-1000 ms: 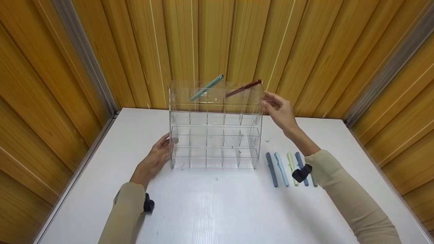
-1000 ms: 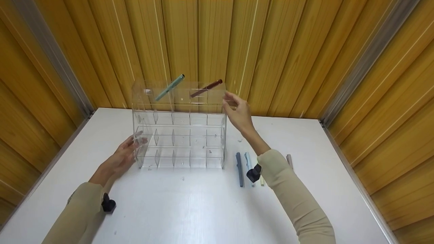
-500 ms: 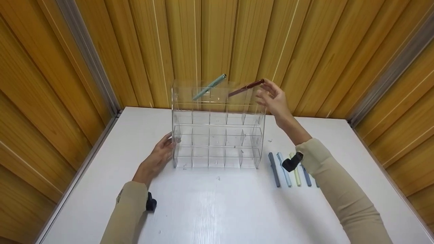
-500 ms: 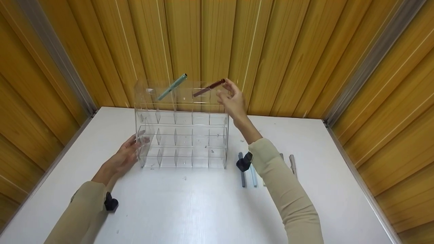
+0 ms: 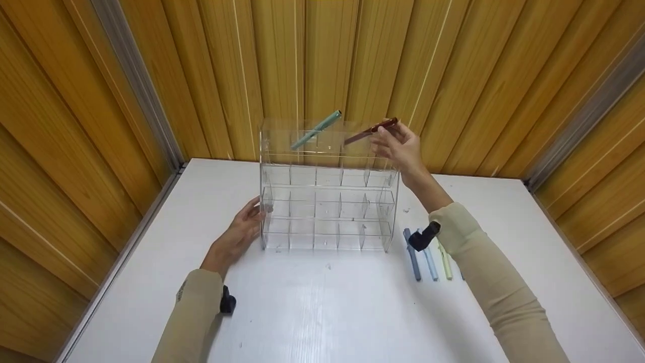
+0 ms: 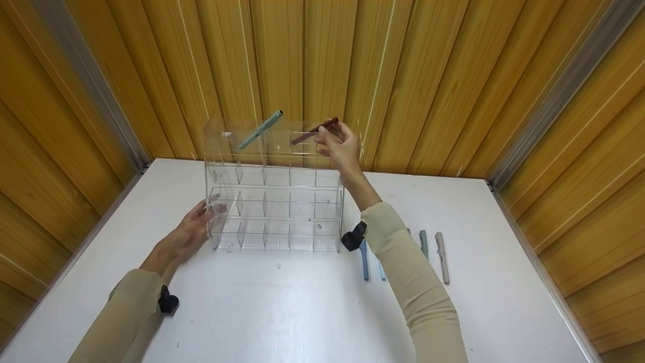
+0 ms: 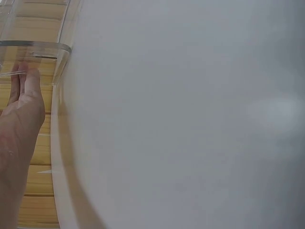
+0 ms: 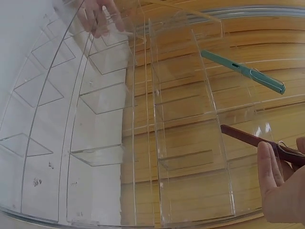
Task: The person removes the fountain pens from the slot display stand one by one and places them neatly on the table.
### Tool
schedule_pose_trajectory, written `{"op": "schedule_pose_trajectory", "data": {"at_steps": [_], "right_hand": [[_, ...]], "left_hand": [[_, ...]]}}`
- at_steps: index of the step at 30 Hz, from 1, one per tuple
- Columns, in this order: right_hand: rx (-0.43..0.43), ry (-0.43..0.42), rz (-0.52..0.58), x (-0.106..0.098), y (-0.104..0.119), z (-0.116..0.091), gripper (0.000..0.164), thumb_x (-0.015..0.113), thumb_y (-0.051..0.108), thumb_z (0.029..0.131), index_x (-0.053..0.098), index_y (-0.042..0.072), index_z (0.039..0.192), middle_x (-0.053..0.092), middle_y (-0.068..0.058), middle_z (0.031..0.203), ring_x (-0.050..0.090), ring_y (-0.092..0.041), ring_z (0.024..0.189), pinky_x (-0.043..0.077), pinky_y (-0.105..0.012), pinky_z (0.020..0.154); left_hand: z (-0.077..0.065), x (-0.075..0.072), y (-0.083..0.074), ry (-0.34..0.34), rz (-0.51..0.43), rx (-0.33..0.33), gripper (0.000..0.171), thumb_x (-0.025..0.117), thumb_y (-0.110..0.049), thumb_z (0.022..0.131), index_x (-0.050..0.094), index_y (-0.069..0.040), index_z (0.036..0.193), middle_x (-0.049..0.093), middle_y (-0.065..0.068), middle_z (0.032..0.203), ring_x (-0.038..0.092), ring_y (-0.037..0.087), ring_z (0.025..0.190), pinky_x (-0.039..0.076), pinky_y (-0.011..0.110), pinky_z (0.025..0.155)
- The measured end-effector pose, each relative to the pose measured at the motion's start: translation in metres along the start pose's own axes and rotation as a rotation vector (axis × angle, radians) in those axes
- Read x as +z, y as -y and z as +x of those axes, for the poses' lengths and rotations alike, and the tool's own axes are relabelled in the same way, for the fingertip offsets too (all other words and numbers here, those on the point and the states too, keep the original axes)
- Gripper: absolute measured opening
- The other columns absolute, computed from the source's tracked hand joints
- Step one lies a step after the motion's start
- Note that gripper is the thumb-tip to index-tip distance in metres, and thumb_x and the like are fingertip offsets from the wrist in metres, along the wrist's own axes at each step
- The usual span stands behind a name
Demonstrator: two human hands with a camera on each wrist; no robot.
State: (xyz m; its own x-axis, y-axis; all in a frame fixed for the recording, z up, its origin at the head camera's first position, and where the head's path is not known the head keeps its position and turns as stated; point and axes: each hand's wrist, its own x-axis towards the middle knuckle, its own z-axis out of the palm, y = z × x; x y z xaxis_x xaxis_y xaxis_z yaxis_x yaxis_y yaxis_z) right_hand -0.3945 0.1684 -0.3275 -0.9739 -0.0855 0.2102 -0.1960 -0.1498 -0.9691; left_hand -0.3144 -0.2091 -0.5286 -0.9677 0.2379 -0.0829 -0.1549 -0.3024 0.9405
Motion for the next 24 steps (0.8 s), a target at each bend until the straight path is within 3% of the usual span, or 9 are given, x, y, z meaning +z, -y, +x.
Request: {"op": "schedule_pose_trajectory", "data": {"at_steps": [7,15,24], "right_hand": [[-0.009,-0.036,0.021,0.005,0.001,0.003,0.016,0.06,0.012,0.103,0.064,0.012,0.118,0.074,0.006,0.101,0.075,-0.014,0.085,0.063,-0.025,0.071],[0.006,-0.013,0.032,0.008,0.003,0.003,0.034,0.068,0.006,0.097,0.058,0.011,0.13,0.071,0.001,0.107,0.074,-0.012,0.085,0.063,-0.024,0.07],[0.004,-0.045,0.057,0.013,0.003,0.006,0.021,0.067,0.009,0.099,0.06,0.01,0.118,0.07,-0.005,0.102,0.074,-0.013,0.08,0.062,-0.022,0.065]], "left_hand": [[0.0,-0.002,-0.001,0.001,-0.037,0.019,0.072,0.056,-0.014,0.105,0.016,-0.02,0.165,0.029,0.01,0.164,0.024,0.032,0.156,0.02,0.05,0.129],[-0.001,-0.001,0.0,0.001,-0.025,0.016,0.074,0.06,-0.02,0.104,0.017,-0.022,0.165,0.027,0.008,0.167,0.023,0.03,0.157,0.018,0.05,0.13],[0.0,0.002,0.002,0.009,-0.036,0.014,0.07,0.054,-0.014,0.106,0.016,-0.021,0.165,0.026,0.013,0.167,0.025,0.032,0.156,0.022,0.048,0.129]]}}
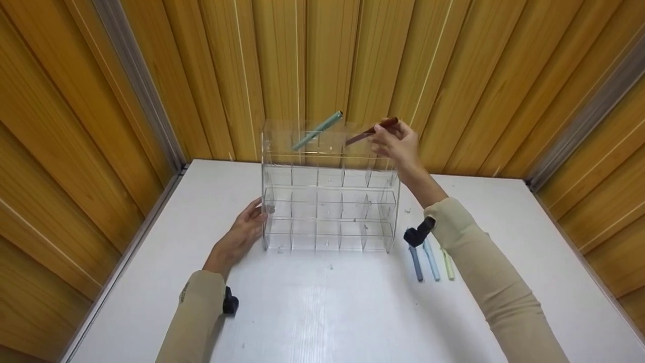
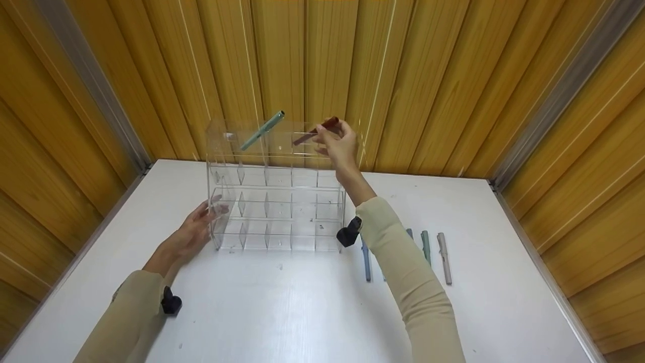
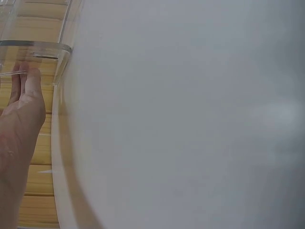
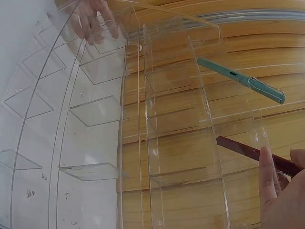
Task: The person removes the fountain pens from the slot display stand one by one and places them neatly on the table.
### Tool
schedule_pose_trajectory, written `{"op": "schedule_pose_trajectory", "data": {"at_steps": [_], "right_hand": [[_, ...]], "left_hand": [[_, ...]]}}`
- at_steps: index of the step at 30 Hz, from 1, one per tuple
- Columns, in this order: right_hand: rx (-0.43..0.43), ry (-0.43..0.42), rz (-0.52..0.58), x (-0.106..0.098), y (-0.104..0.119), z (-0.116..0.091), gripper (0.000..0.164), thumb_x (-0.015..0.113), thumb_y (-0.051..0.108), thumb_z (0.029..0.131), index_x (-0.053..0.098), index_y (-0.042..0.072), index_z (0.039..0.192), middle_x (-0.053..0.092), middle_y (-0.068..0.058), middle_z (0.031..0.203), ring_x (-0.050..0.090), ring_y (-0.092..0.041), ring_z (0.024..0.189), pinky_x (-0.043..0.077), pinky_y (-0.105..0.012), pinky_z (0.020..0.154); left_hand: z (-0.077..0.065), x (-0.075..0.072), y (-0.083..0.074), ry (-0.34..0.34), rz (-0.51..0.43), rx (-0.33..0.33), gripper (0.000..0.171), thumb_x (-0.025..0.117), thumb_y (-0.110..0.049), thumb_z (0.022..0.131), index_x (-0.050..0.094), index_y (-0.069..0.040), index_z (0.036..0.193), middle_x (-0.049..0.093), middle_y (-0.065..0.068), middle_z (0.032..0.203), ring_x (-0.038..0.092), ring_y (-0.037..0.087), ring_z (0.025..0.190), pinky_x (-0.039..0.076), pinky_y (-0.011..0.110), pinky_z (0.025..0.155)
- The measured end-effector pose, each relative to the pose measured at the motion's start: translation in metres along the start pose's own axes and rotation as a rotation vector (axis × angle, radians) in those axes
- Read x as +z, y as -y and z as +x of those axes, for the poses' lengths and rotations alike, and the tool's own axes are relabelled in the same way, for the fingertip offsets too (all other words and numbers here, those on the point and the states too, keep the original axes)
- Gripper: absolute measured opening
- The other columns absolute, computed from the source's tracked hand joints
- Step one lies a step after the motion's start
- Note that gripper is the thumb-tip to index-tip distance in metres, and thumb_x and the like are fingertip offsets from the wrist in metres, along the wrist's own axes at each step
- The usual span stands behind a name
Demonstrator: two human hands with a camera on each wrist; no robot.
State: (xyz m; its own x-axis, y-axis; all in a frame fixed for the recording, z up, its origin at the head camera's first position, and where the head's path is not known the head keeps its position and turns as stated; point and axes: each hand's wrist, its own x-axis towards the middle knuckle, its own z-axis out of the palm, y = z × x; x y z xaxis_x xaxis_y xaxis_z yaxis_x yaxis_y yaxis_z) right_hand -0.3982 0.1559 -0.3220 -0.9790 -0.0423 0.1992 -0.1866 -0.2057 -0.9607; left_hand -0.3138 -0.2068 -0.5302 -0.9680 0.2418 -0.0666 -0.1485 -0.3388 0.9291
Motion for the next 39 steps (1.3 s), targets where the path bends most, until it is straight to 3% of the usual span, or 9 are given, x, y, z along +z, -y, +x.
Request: {"op": "schedule_pose_trajectory", "data": {"at_steps": [5,12,16,22,29,33,39], "right_hand": [[-0.01,-0.022,-0.023,-0.002,-0.003,0.001,0.019,0.064,0.012,0.1,0.06,0.008,0.119,0.071,-0.004,0.1,0.074,-0.013,0.079,0.063,-0.024,0.068],[-0.085,-0.049,0.036,-0.01,0.0,-0.001,0.019,0.063,0.01,0.1,0.061,0.009,0.12,0.073,-0.001,0.108,0.071,-0.011,0.08,0.062,-0.022,0.071],[-0.147,-0.064,0.013,-0.015,0.007,-0.006,0.027,0.062,0.012,0.101,0.059,0.006,0.128,0.074,0.003,0.11,0.07,-0.011,0.092,0.061,-0.022,0.078],[-0.188,-0.041,0.075,-0.025,0.018,-0.014,0.032,0.055,0.011,0.104,0.052,0.01,0.135,0.067,-0.005,0.123,0.067,-0.015,0.113,0.06,-0.032,0.094],[-0.126,0.031,0.276,-0.042,0.028,-0.023,0.04,0.051,0.009,0.104,0.042,0.009,0.143,0.059,-0.009,0.124,0.066,-0.018,0.114,0.051,-0.048,0.103],[-0.079,0.054,0.324,-0.052,0.028,-0.027,0.044,0.049,0.008,0.104,0.037,0.01,0.147,0.051,-0.01,0.127,0.064,-0.019,0.114,0.048,-0.047,0.105],[0.047,0.023,0.374,-0.068,0.027,-0.031,0.049,0.048,0.009,0.105,0.03,0.015,0.15,0.053,-0.005,0.122,0.062,-0.018,0.113,0.059,-0.04,0.099]], "left_hand": [[0.0,0.003,0.001,-0.012,0.012,-0.008,0.072,0.057,-0.016,0.105,0.016,-0.021,0.165,0.026,0.011,0.167,0.026,0.031,0.156,0.021,0.047,0.129],[0.005,0.005,0.0,-0.009,0.016,-0.002,0.073,0.056,-0.015,0.105,0.015,-0.019,0.165,0.025,0.012,0.166,0.026,0.032,0.156,0.022,0.047,0.129],[0.008,0.002,0.0,-0.004,0.023,-0.004,0.075,0.058,-0.017,0.105,0.014,-0.019,0.165,0.025,0.013,0.166,0.027,0.033,0.156,0.023,0.049,0.129],[0.01,0.0,0.001,-0.004,0.023,-0.001,0.075,0.06,-0.019,0.104,0.017,-0.021,0.165,0.028,0.012,0.165,0.028,0.031,0.155,0.024,0.048,0.128],[0.013,-0.002,-0.001,0.0,0.018,-0.006,0.073,0.06,-0.02,0.104,0.019,-0.022,0.164,0.032,0.007,0.162,0.027,0.029,0.156,0.023,0.047,0.129],[0.014,-0.003,-0.001,0.004,0.01,0.001,0.072,0.059,-0.019,0.105,0.018,-0.022,0.164,0.03,0.008,0.164,0.026,0.03,0.156,0.023,0.046,0.129],[0.014,-0.004,-0.001,-0.007,0.024,-0.011,0.071,0.056,-0.018,0.106,0.016,-0.023,0.165,0.029,0.005,0.166,0.026,0.028,0.157,0.025,0.044,0.129]]}}
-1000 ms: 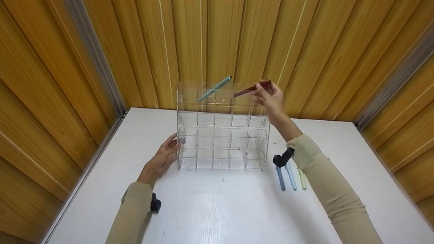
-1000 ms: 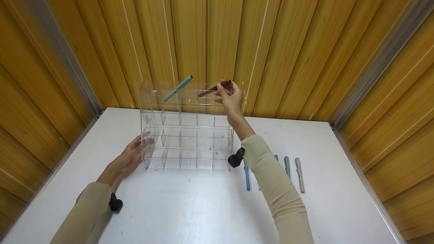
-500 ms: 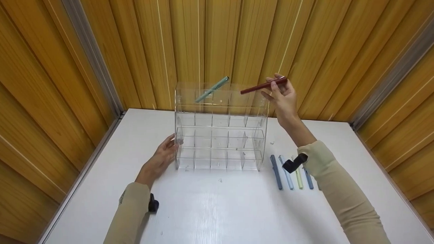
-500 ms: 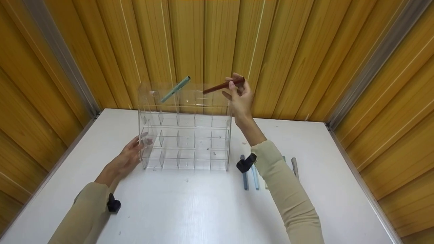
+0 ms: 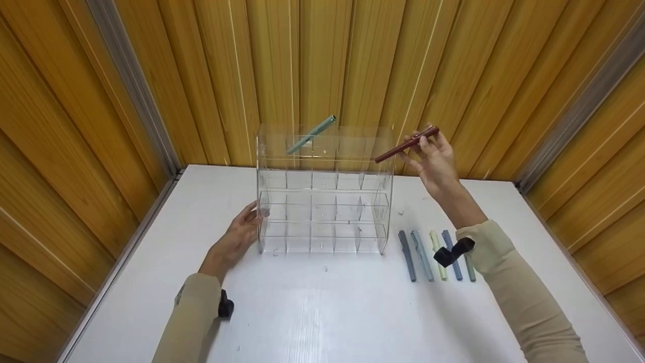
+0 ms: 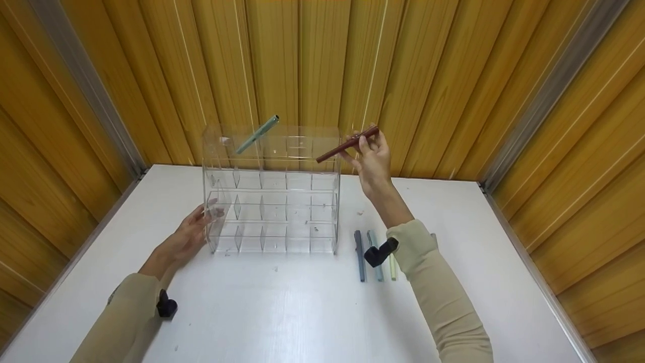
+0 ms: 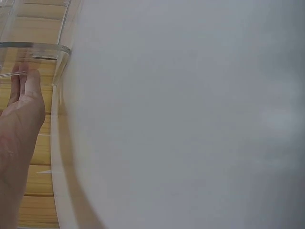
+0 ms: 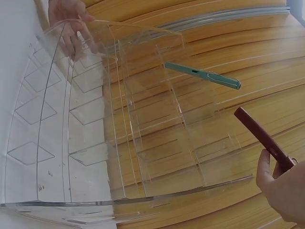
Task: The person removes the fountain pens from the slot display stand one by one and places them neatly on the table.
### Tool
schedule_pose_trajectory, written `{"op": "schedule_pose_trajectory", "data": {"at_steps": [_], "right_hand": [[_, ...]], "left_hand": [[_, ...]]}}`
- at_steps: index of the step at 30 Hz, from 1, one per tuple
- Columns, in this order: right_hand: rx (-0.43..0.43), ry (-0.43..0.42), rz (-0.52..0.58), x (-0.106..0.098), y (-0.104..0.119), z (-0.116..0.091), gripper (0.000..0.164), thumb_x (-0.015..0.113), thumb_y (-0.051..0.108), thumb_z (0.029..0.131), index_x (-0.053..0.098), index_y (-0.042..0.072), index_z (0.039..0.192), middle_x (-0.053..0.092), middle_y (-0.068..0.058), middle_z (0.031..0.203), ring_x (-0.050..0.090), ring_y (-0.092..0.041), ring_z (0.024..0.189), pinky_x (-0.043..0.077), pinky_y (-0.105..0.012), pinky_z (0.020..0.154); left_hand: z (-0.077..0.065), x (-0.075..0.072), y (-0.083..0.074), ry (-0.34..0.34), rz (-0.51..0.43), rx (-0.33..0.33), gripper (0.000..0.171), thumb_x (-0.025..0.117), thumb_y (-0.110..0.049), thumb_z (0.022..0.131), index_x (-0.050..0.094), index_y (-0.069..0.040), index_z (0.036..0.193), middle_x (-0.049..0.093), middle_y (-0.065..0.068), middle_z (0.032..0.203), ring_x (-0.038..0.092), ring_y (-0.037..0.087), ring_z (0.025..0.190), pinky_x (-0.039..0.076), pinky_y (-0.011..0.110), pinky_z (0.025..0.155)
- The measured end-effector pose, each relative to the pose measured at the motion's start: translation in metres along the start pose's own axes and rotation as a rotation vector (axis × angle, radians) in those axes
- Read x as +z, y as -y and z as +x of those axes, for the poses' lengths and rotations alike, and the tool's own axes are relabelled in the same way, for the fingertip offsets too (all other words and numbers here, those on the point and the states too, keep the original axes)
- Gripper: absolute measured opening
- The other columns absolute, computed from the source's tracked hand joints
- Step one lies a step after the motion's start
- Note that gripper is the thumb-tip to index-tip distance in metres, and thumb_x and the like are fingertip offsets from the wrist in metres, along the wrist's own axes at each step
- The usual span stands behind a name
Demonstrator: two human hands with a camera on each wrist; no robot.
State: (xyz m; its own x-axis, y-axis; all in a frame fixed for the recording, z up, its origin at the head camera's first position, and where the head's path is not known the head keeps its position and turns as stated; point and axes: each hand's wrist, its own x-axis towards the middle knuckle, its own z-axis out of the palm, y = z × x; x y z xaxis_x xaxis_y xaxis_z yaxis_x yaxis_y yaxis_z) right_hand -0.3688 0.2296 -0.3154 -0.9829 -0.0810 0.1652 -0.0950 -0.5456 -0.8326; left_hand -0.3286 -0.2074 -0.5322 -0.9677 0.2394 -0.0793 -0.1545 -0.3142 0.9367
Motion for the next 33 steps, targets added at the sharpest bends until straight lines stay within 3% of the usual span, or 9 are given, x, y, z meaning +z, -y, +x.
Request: {"op": "schedule_pose_trajectory", "data": {"at_steps": [3,7,11,16,20,25,30,33], "right_hand": [[0.07,-0.056,0.01,-0.008,0.003,-0.005,0.048,0.047,0.01,0.105,0.031,0.019,0.149,0.056,-0.003,0.12,0.062,-0.018,0.114,0.048,-0.049,0.112],[0.165,-0.123,0.022,-0.02,0.006,-0.013,0.036,0.044,0.008,0.107,0.039,0.022,0.139,0.054,-0.001,0.117,0.061,-0.017,0.112,0.021,-0.057,0.125],[0.253,-0.187,0.073,-0.037,0.009,-0.022,0.019,0.041,0.008,0.108,0.045,0.02,0.123,0.055,-0.001,0.11,0.06,-0.017,0.108,0.018,-0.056,0.127],[0.414,-0.296,0.205,-0.062,0.011,-0.03,0.014,0.042,0.005,0.108,0.047,0.015,0.116,0.056,-0.004,0.107,0.05,-0.019,0.12,0.023,-0.049,0.128],[0.522,-0.381,0.291,-0.081,0.008,-0.033,0.016,0.047,0.002,0.106,0.044,0.014,0.117,0.06,-0.009,0.102,0.058,-0.021,0.111,0.036,-0.045,0.123],[0.554,-0.35,0.306,-0.099,0.004,-0.037,0.016,0.05,-0.003,0.104,0.045,0.012,0.11,0.062,-0.01,0.1,0.064,-0.023,0.101,0.054,-0.047,0.106],[0.536,-0.262,0.237,-0.113,0.001,-0.043,0.013,0.053,-0.003,0.103,0.053,0.009,0.109,0.069,-0.008,0.103,0.069,-0.022,0.104,0.059,-0.051,0.097],[0.516,-0.227,0.175,-0.12,0.0,-0.046,0.014,0.054,0.0,0.102,0.059,0.01,0.11,0.074,-0.006,0.103,0.073,-0.02,0.104,0.061,-0.051,0.091]], "left_hand": [[0.001,-0.001,0.001,0.001,-0.008,-0.002,0.072,0.057,-0.019,0.106,0.016,-0.022,0.165,0.028,0.006,0.167,0.025,0.027,0.157,0.023,0.045,0.129],[0.001,-0.001,0.002,0.009,-0.022,0.004,0.072,0.057,-0.019,0.105,0.016,-0.02,0.165,0.028,0.009,0.167,0.025,0.029,0.157,0.023,0.047,0.129],[0.002,-0.001,0.002,0.014,-0.019,0.001,0.07,0.056,-0.017,0.106,0.017,-0.02,0.165,0.028,0.01,0.166,0.026,0.031,0.156,0.024,0.047,0.128],[0.001,-0.002,0.001,0.001,-0.008,0.0,0.071,0.056,-0.016,0.106,0.016,-0.021,0.165,0.028,0.008,0.166,0.027,0.03,0.156,0.025,0.046,0.128],[0.0,-0.002,0.0,-0.002,-0.022,-0.005,0.071,0.057,-0.015,0.105,0.018,-0.021,0.164,0.03,0.007,0.165,0.027,0.03,0.156,0.023,0.047,0.129],[-0.001,-0.003,0.0,0.008,-0.028,0.001,0.077,0.062,-0.017,0.103,0.017,-0.021,0.165,0.029,0.008,0.165,0.025,0.031,0.156,0.021,0.048,0.129],[0.001,-0.004,0.001,0.02,-0.026,0.015,0.086,0.071,-0.021,0.097,0.017,-0.02,0.165,0.027,0.011,0.166,0.025,0.033,0.156,0.023,0.047,0.129],[0.001,-0.004,0.001,0.031,-0.03,0.022,0.083,0.067,-0.019,0.1,0.017,-0.019,0.165,0.026,0.012,0.167,0.024,0.034,0.157,0.023,0.047,0.129]]}}
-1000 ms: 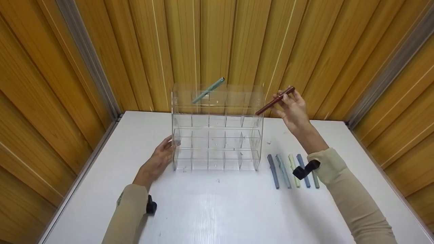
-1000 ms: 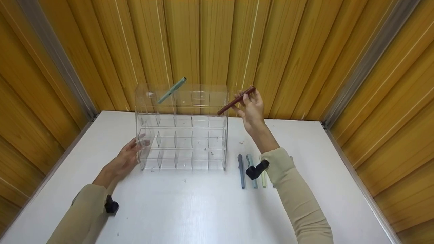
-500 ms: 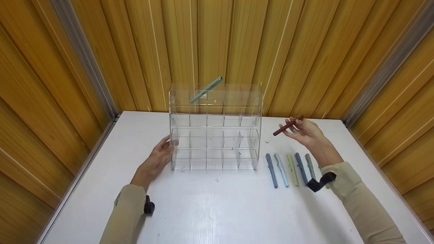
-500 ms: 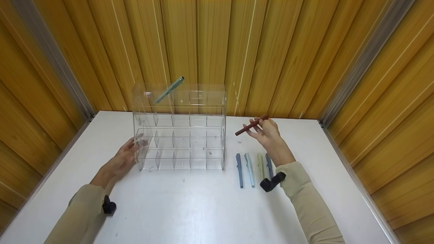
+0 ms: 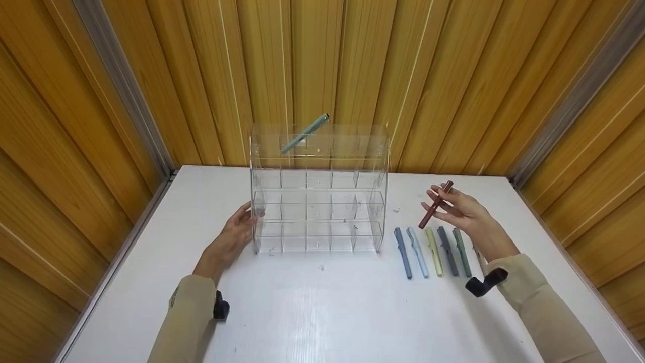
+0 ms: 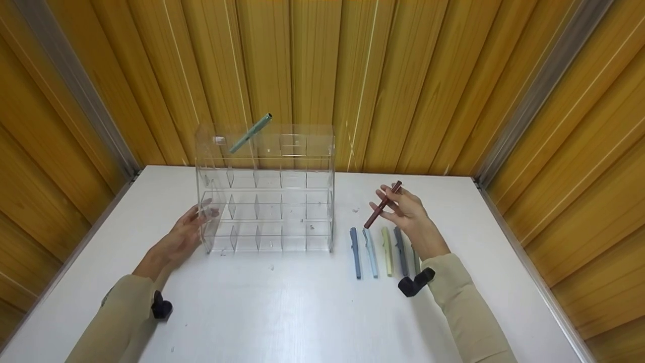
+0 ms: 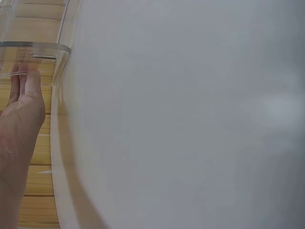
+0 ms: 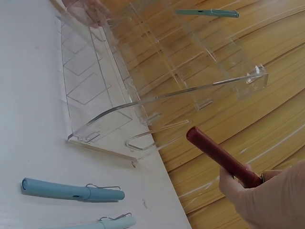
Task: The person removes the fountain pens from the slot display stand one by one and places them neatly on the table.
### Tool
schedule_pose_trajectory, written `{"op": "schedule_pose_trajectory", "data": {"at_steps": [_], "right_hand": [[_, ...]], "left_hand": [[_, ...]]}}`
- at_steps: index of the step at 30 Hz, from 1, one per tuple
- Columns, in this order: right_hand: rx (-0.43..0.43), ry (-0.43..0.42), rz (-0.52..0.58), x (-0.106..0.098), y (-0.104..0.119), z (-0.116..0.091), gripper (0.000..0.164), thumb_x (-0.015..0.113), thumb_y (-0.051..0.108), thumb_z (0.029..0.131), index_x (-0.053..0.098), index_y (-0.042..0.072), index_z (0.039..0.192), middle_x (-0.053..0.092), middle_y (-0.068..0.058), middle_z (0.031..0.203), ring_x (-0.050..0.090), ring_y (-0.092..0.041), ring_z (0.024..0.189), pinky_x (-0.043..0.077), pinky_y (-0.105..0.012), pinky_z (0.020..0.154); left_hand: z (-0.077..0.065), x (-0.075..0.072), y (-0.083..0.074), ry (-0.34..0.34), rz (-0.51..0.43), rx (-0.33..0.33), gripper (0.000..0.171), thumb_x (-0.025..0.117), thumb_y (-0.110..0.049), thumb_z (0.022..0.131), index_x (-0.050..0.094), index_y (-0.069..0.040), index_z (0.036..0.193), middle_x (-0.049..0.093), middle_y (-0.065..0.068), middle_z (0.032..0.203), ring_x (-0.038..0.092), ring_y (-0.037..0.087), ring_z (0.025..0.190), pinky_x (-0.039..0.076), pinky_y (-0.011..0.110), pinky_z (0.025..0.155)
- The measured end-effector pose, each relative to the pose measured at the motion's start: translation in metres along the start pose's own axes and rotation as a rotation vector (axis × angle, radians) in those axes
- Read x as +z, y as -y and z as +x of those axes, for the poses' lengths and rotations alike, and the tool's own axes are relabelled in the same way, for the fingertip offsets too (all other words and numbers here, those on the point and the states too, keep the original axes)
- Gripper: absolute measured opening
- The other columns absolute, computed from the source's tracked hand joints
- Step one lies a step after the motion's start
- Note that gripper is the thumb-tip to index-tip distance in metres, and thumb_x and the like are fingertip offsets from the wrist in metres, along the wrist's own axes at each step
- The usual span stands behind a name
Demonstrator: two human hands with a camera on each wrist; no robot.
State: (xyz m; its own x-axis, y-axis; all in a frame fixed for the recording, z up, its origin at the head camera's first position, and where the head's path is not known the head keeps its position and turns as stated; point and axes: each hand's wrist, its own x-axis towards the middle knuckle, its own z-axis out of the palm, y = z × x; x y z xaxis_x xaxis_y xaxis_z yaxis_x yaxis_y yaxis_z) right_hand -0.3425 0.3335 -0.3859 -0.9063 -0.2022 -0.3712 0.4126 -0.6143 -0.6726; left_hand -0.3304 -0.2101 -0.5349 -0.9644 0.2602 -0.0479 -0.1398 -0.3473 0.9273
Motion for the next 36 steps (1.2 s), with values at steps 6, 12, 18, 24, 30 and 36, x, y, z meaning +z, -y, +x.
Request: {"op": "schedule_pose_trajectory", "data": {"at_steps": [6,12,18,24,30,36], "right_hand": [[-0.05,0.024,-0.076,-0.013,-0.001,-0.002,0.022,0.057,0.0,0.101,0.072,0.016,0.106,0.075,-0.008,0.103,0.076,-0.022,0.102,0.061,-0.055,0.087],[-0.096,0.057,-0.208,-0.027,0.001,-0.005,0.023,0.057,0.005,0.102,0.073,0.021,0.108,0.076,-0.002,0.106,0.075,-0.017,0.105,0.06,-0.053,0.094],[-0.157,0.037,-0.351,-0.039,0.004,-0.009,0.025,0.059,0.006,0.102,0.074,0.025,0.108,0.078,0.002,0.102,0.075,-0.015,0.101,0.064,-0.045,0.084],[-0.293,-0.081,-0.754,-0.061,0.008,-0.011,0.044,0.07,0.019,0.098,0.061,0.018,0.141,0.072,0.014,0.096,0.074,-0.004,0.091,0.065,-0.032,0.078],[-0.382,-0.195,-1.129,-0.081,0.013,-0.009,0.078,0.07,0.032,0.098,0.033,-0.002,0.157,0.062,0.023,0.092,0.069,0.007,0.084,0.064,-0.027,0.075],[-0.431,-0.254,-1.28,-0.101,0.016,-0.011,0.074,0.071,0.037,0.097,0.041,-0.002,0.153,0.061,0.02,0.094,0.067,0.01,0.078,0.064,-0.029,0.073]], "left_hand": [[-0.001,0.002,0.0,-0.022,0.016,-0.02,0.071,0.059,-0.015,0.104,0.021,-0.023,0.164,0.032,0.005,0.165,0.027,0.027,0.156,0.021,0.044,0.13],[0.0,0.002,0.001,-0.003,0.005,-0.008,0.083,0.069,-0.021,0.099,0.018,-0.021,0.164,0.03,0.007,0.166,0.026,0.029,0.157,0.021,0.046,0.13],[0.001,0.001,0.002,-0.003,-0.008,0.003,0.076,0.06,-0.012,0.103,0.015,-0.018,0.165,0.029,0.01,0.166,0.025,0.033,0.156,0.023,0.047,0.129],[-0.001,0.001,0.002,-0.021,0.021,-0.018,0.074,0.058,-0.016,0.105,0.016,-0.021,0.165,0.028,0.008,0.166,0.026,0.029,0.156,0.02,0.047,0.13],[0.0,0.0,0.002,-0.016,0.018,-0.017,0.071,0.053,-0.013,0.107,0.013,-0.019,0.165,0.025,0.009,0.168,0.023,0.029,0.157,0.017,0.049,0.13],[-0.001,-0.001,0.0,-0.017,0.021,-0.029,0.072,0.056,-0.015,0.105,0.015,-0.021,0.165,0.029,0.006,0.166,0.025,0.029,0.157,0.019,0.048,0.13]]}}
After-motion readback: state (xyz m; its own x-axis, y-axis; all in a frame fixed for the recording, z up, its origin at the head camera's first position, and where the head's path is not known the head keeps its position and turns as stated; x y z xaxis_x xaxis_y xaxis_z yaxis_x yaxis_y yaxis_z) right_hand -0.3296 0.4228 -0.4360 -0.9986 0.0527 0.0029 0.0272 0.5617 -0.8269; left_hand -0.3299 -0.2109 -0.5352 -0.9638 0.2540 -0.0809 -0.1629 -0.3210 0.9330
